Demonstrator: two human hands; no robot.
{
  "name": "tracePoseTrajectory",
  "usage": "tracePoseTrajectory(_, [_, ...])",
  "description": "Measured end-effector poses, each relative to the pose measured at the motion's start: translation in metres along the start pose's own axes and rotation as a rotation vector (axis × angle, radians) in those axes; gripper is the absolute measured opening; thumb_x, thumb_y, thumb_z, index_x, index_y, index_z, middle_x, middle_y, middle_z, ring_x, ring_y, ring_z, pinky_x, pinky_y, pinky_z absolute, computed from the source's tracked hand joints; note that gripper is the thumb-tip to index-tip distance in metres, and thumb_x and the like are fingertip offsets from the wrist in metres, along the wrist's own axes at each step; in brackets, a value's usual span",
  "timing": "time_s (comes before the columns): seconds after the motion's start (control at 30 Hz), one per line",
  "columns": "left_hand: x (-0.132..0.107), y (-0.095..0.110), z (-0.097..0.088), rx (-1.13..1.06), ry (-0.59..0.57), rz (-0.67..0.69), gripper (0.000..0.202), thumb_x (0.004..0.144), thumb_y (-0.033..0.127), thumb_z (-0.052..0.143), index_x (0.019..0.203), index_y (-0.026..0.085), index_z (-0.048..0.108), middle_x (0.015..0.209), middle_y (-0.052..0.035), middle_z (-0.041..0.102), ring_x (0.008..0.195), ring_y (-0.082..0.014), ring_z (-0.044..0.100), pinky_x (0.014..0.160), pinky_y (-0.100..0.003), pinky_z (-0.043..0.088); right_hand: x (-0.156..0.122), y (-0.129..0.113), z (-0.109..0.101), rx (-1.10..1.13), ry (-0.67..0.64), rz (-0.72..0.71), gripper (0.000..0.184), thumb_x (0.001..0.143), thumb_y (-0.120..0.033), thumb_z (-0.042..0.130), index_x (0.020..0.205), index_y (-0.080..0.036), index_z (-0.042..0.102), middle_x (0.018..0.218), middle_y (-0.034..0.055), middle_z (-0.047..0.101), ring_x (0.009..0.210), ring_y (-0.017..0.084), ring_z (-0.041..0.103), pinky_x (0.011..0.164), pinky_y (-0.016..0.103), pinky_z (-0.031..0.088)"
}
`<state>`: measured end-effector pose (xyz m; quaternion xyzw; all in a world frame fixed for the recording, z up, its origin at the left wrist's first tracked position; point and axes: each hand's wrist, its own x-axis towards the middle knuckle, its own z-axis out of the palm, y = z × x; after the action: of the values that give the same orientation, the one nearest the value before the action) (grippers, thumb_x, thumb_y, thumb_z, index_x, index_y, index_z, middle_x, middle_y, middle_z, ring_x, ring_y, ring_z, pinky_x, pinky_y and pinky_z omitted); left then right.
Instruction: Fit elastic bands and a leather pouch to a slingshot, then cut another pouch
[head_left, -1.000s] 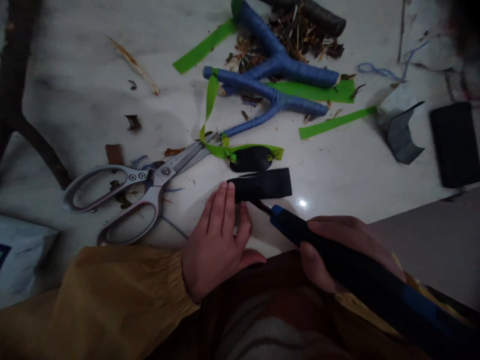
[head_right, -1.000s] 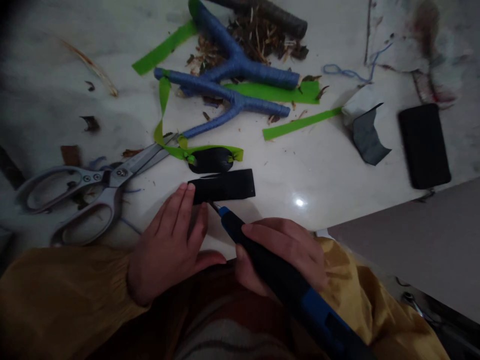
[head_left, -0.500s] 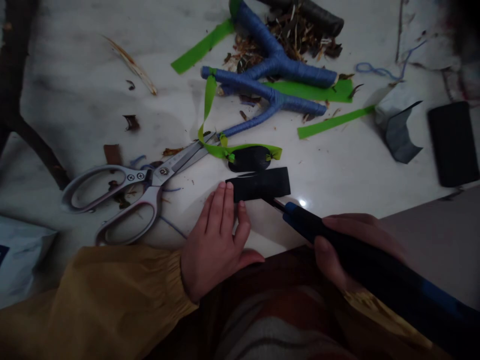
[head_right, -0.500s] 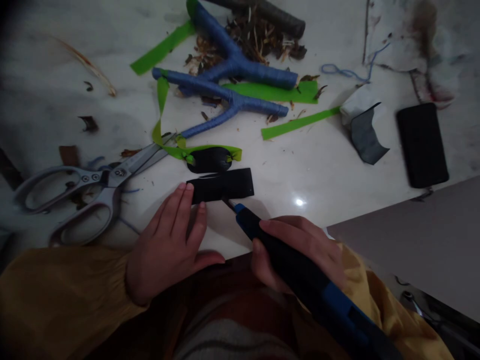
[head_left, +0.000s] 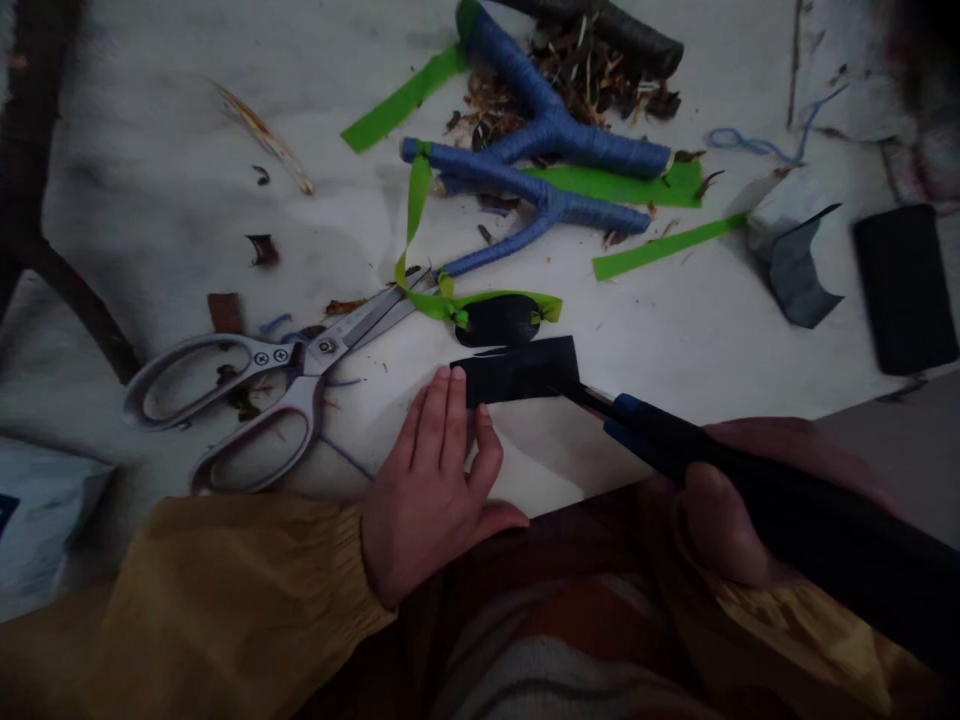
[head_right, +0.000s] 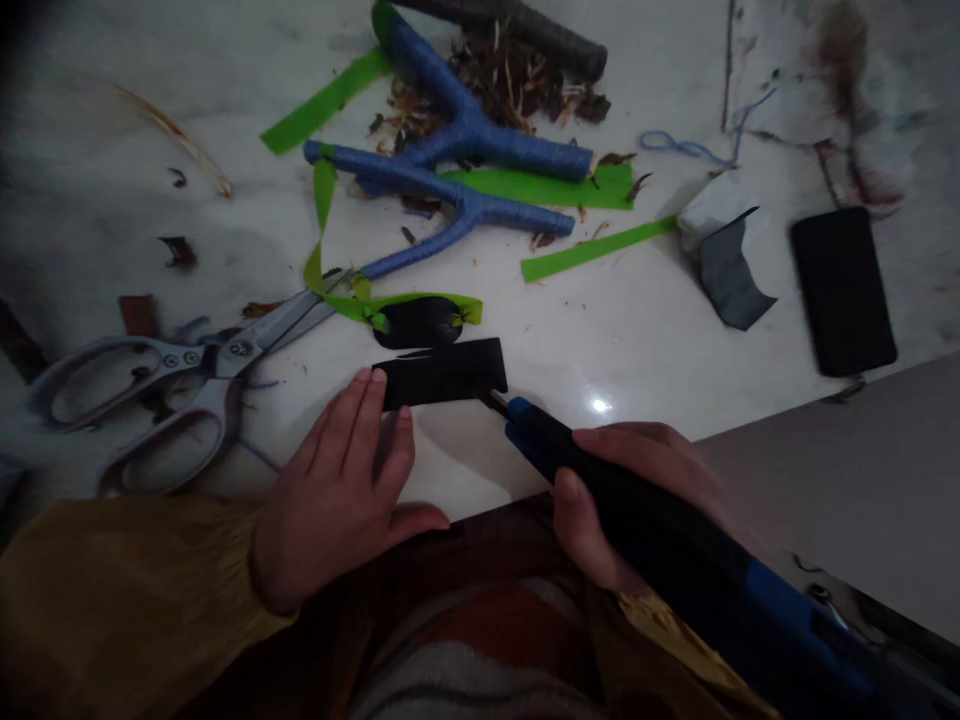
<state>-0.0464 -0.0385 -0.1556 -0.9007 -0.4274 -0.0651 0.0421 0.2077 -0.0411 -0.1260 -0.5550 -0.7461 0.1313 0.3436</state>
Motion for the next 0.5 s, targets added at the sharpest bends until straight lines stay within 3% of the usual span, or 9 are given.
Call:
tracePoseTrajectory(0.07, [0.0, 0.0, 0.0, -0.004, 0.0, -0.001, 0.094, 0.067, 0.081, 0.049, 0.111, -0.003, 0.055, 0.123, -0.0426, 0.051, 0.119, -0.0496, 0.05, 0.093, -0.053, 0.049, 0.001, -0.012, 0.004, 0.025, -0.068, 0.025, 0.034, 0.069, -0.028, 0.074, 0.102, -0.029, 0.066, 0.075, -0.002, 0.067, 0.053, 0.014, 0.061, 0.042, 0.027, 0.05])
tracePoseTrajectory(0.13, [0.0, -0.001, 0.0, -0.008, -0.008, 0.003, 0.094, 0.069, 0.081, 0.047, 0.111, -0.003, 0.055, 0.124, -0.0428, 0.051, 0.119, -0.0499, 0.05, 0.094, -0.053, 0.049, 0.004, -0.025, 0.011, 0.079, -0.019, 0.107, 0.031, 0.071, -0.026, 0.072, 0.102, -0.027, 0.066, 0.079, -0.0007, 0.068, 0.056, 0.014, 0.062, 0.046, 0.028, 0.052])
tracePoseTrajectory(0.23, [0.0, -0.001, 0.0, -0.015, -0.01, 0.004, 0.095, 0.07, 0.081, 0.044, 0.112, -0.004, 0.055, 0.124, -0.0433, 0.05, 0.12, -0.0504, 0.049, 0.093, -0.053, 0.048, 0.007, -0.032, 0.017, 0.103, -0.025, 0.065, 0.031, 0.071, -0.021, 0.071, 0.102, -0.026, 0.065, 0.079, 0.0, 0.069, 0.053, 0.013, 0.061, 0.046, 0.027, 0.052])
tracePoseTrajectory(0.4, [0.0, 0.0, 0.0, -0.021, -0.014, 0.004, 0.093, 0.069, 0.079, 0.049, 0.111, -0.003, 0.055, 0.124, -0.0439, 0.05, 0.12, -0.0507, 0.05, 0.094, -0.054, 0.047, 0.007, -0.011, 0.009, 0.058, -0.093, -0.017, 0.04, 0.066, -0.021, 0.077, 0.104, -0.022, 0.065, 0.076, 0.0002, 0.068, 0.051, 0.013, 0.061, 0.043, 0.024, 0.05])
tracePoseTrajectory(0.5, [0.0, 0.0, 0.0, -0.03, -0.02, -0.007, 0.093, 0.068, 0.079, 0.051, 0.111, -0.003, 0.054, 0.125, -0.0439, 0.049, 0.121, -0.0507, 0.049, 0.095, -0.054, 0.046, 0.003, 0.0, 0.005, 0.046, -0.036, 0.056, 0.036, 0.062, -0.024, 0.079, 0.096, -0.024, 0.067, 0.071, -0.0018, 0.068, 0.049, 0.012, 0.06, 0.045, 0.025, 0.052])
